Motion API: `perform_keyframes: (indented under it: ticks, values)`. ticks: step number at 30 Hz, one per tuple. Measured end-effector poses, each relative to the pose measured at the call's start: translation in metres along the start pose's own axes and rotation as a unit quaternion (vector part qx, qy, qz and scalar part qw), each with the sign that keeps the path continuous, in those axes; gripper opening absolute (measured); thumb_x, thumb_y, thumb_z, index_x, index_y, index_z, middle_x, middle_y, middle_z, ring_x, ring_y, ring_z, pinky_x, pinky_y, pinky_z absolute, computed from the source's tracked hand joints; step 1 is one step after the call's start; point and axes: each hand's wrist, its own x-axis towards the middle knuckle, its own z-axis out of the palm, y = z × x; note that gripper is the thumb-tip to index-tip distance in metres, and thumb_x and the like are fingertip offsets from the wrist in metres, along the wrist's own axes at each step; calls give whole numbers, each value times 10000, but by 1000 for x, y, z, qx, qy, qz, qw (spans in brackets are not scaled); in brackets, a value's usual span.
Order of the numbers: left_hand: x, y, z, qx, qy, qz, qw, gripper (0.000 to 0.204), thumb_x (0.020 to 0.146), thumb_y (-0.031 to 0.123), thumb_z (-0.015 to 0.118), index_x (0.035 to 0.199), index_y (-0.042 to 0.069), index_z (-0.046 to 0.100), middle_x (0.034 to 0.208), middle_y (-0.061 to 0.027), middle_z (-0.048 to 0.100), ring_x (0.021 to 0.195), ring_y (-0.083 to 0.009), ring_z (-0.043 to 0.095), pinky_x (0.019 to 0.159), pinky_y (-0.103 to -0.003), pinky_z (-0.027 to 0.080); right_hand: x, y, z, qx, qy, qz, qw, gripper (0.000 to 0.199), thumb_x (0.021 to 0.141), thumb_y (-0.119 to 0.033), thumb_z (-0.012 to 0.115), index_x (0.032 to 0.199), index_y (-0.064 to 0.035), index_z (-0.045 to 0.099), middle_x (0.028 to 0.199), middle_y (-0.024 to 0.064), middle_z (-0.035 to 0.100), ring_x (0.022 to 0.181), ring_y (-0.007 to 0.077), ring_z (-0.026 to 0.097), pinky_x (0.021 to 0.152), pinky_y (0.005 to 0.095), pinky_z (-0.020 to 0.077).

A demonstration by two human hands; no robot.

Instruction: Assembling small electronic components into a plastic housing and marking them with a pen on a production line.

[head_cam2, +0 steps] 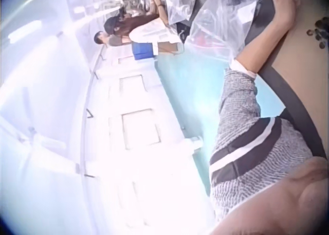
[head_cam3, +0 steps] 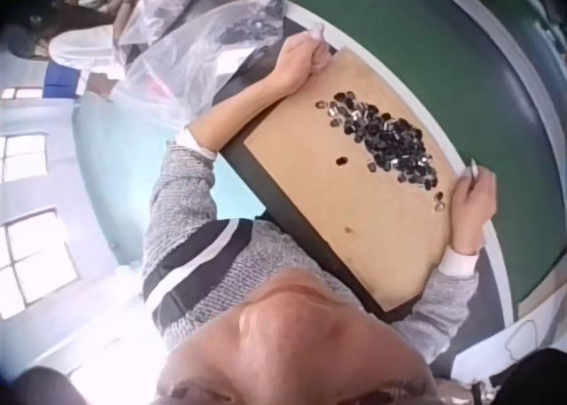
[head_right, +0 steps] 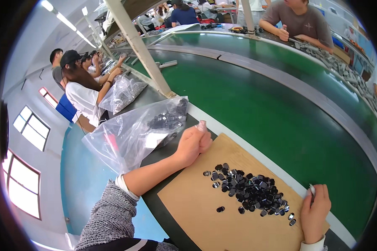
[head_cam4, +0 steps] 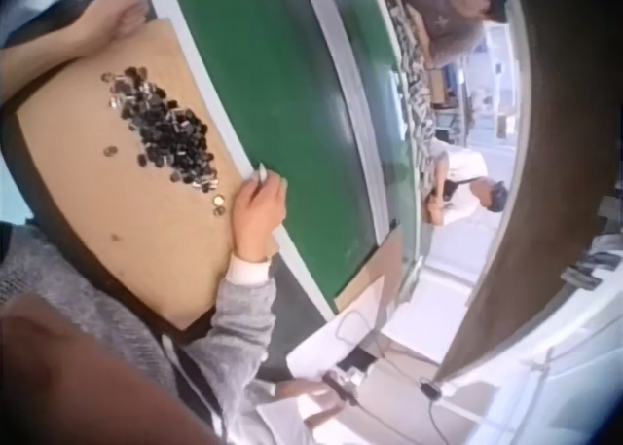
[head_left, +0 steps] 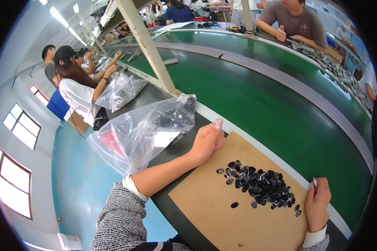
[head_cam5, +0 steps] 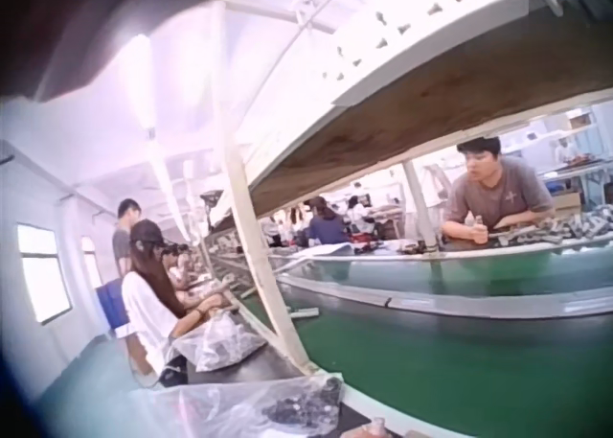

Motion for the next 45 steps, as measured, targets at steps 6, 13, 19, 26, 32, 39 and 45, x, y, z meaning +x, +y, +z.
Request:
perform_keyframes:
  ticks: [6,13,19,26,32,39,45]
  values:
    - [1,1,10,96,-45,17,994,507,1058,368,337,629,96,327,553,35,277,497,-78,239,451,-256,202,-2,6,-4,-26,1,-17,1000,73,827,15,534,896,34,525,814,174,507,687,364,523,582,419,393]
    - [-2,0,10,159,-30,44,986,513,1050,375,371,615,105,331,539,39,306,485,-75,264,447,-252,226,-1,3,-3,-22,14,-24,999,54,831,6,535,878,30,525,804,171,504,684,360,521,583,417,391]
    - [-3,2,10,173,-27,44,983,516,1045,394,380,618,106,340,538,37,316,488,-74,280,447,-255,238,-1,5,-2,-31,17,-25,999,54,833,4,535,880,31,529,797,168,506,672,361,519,579,415,391]
    - [-2,10,15,111,-45,-20,993,500,1053,376,346,648,85,381,533,11,354,480,-96,355,447,-255,292,-3,8,-3,-31,7,-20,999,65,824,11,541,885,32,530,798,168,506,681,362,519,589,416,394]
    - [-2,3,6,153,-67,26,986,470,1054,317,354,654,72,378,519,-13,386,453,-113,390,443,-274,339,-1,6,-2,-27,16,-34,999,64,829,7,544,887,31,531,796,169,505,682,361,519,585,417,392]
    - [-2,8,12,185,-50,12,981,469,1053,309,361,647,75,379,523,-10,388,442,-109,381,436,-266,330,-2,7,-3,-32,-1,-16,999,58,830,8,543,885,26,538,787,163,507,655,348,518,568,414,387]
    - [-2,10,11,154,-68,-3,986,490,1053,350,348,663,61,408,539,-21,422,471,-108,409,458,-266,348,-2,6,-2,-35,18,-39,998,57,829,9,544,882,28,538,786,166,505,653,350,519,572,412,390]
